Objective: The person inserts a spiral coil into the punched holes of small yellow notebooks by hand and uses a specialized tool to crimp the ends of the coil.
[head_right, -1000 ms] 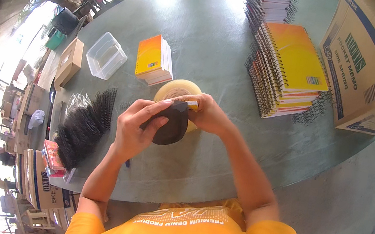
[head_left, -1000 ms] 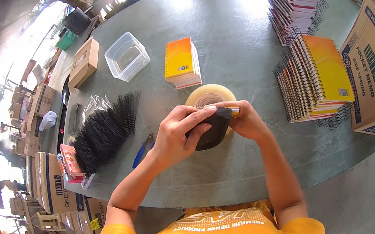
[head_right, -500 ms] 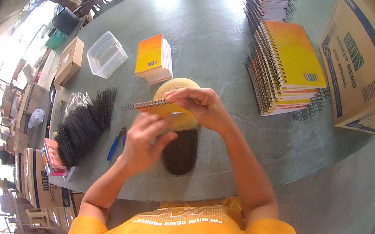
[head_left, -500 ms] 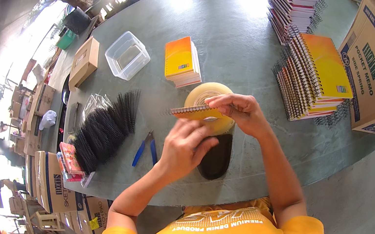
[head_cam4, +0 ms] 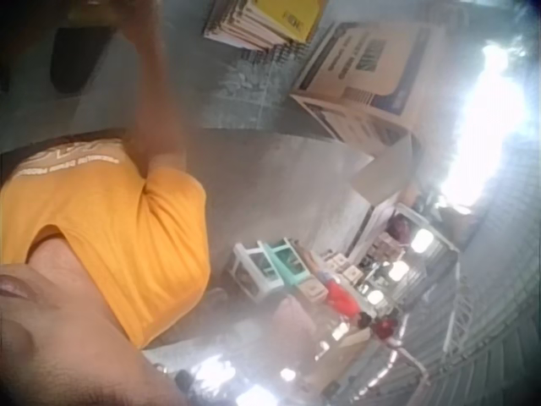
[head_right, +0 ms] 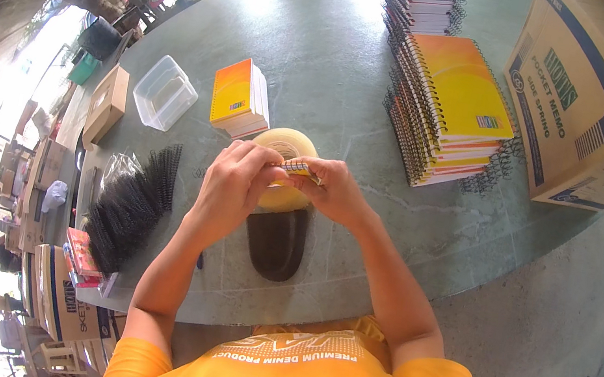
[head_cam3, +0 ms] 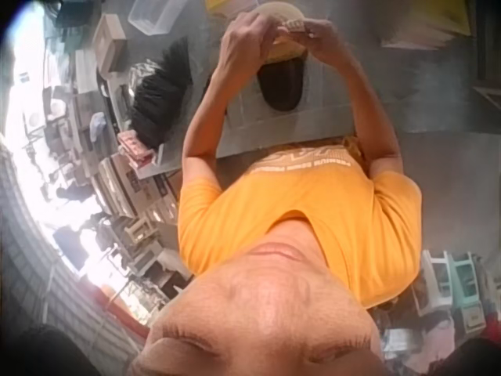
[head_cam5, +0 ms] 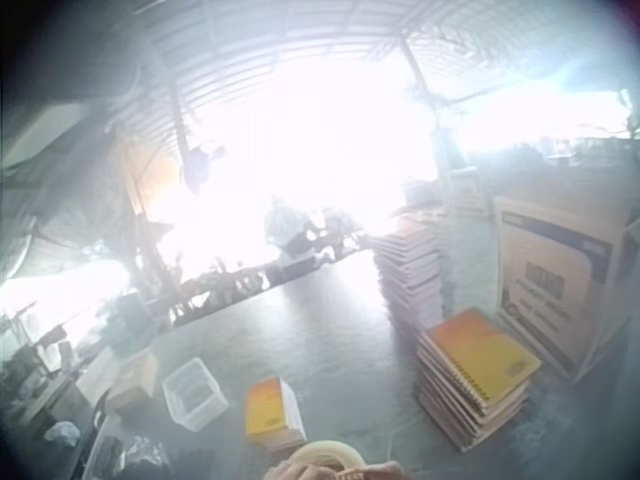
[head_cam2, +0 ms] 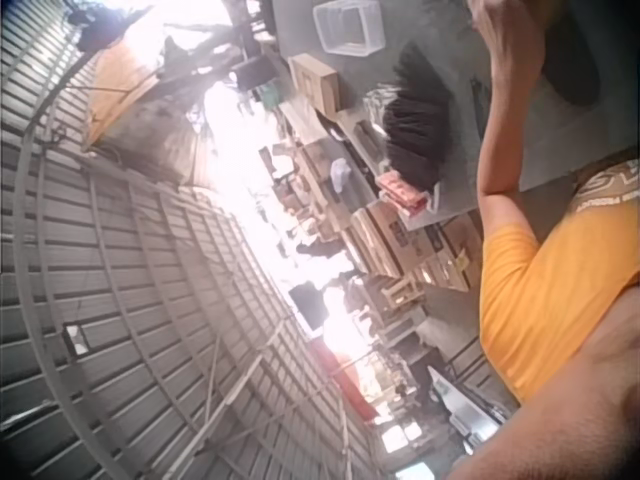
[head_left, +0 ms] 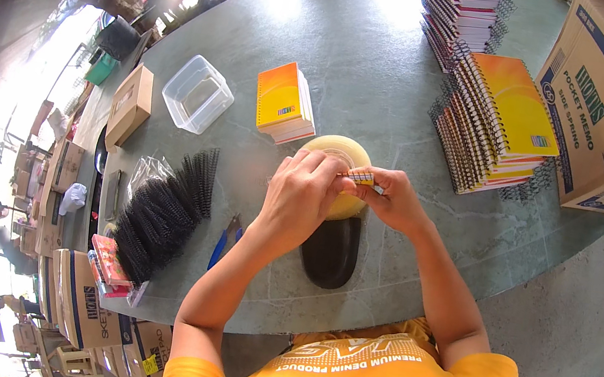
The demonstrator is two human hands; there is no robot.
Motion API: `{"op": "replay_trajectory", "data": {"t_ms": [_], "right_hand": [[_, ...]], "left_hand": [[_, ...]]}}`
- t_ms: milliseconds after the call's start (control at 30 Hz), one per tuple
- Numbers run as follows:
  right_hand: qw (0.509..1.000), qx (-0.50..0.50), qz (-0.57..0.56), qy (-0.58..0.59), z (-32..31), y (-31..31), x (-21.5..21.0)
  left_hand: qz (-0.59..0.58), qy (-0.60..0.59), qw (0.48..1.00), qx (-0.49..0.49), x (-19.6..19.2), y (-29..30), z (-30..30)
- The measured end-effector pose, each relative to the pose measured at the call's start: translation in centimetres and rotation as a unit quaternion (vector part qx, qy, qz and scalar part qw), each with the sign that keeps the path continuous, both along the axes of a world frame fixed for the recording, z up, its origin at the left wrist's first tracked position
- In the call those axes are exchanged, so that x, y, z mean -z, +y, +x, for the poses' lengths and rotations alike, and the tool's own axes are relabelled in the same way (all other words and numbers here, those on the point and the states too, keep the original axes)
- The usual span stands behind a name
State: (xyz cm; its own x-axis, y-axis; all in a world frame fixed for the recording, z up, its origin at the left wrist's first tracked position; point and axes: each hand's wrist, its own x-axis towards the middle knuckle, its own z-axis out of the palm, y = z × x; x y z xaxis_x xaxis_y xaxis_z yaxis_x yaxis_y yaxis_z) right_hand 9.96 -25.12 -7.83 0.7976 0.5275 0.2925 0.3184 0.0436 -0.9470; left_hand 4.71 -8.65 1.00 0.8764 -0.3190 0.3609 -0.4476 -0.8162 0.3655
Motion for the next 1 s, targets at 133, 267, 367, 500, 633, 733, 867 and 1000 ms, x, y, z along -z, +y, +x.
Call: {"op": "replay_trajectory", "data": {"t_ms": [133, 267, 367, 500, 633, 733, 867, 1000], "right_hand": [[0.999, 0.015, -0.006, -0.035, 0.2, -0.1, 0.9], [0.999, 0.016, 0.013, -0.03, 0.0, -0.1, 1.1], [0.999, 0.021, -0.007, -0.049, -0.1, -0.2, 0.5], [0.998, 0.023, -0.029, -0.056, -0.3, -0.3, 0.2], [0.999, 0.024, 0.0, -0.031, -0.6, 0.1, -0.4], [0.99, 0.004, 0.116, 0.084, -0.5, 0.4, 0.3], [0.934, -0.019, 0.294, 0.203, -0.3, -0.2, -2.0], [0.897, -0.056, 0.358, 0.251, 0.2, -0.6, -2.2]], "left_hand": [[-0.054, -0.032, 0.997, 0.05, 0.3, -1.3, 0.7], [-0.064, -0.032, 0.995, 0.071, 1.0, -2.0, 1.0], [-0.074, -0.059, 0.993, 0.075, 1.4, -2.1, 1.1], [-0.079, -0.025, 0.996, 0.04, 0.9, -2.0, 1.2], [-0.075, -0.052, 0.996, 0.025, 0.8, -2.4, 1.3], [0.009, -0.137, 0.989, -0.047, -1.6, -1.1, 0.8], [-0.409, -0.077, 0.904, -0.098, -2.8, 2.4, -0.4], [-0.443, -0.062, 0.894, 0.004, -4.1, -0.3, 1.4]]}}
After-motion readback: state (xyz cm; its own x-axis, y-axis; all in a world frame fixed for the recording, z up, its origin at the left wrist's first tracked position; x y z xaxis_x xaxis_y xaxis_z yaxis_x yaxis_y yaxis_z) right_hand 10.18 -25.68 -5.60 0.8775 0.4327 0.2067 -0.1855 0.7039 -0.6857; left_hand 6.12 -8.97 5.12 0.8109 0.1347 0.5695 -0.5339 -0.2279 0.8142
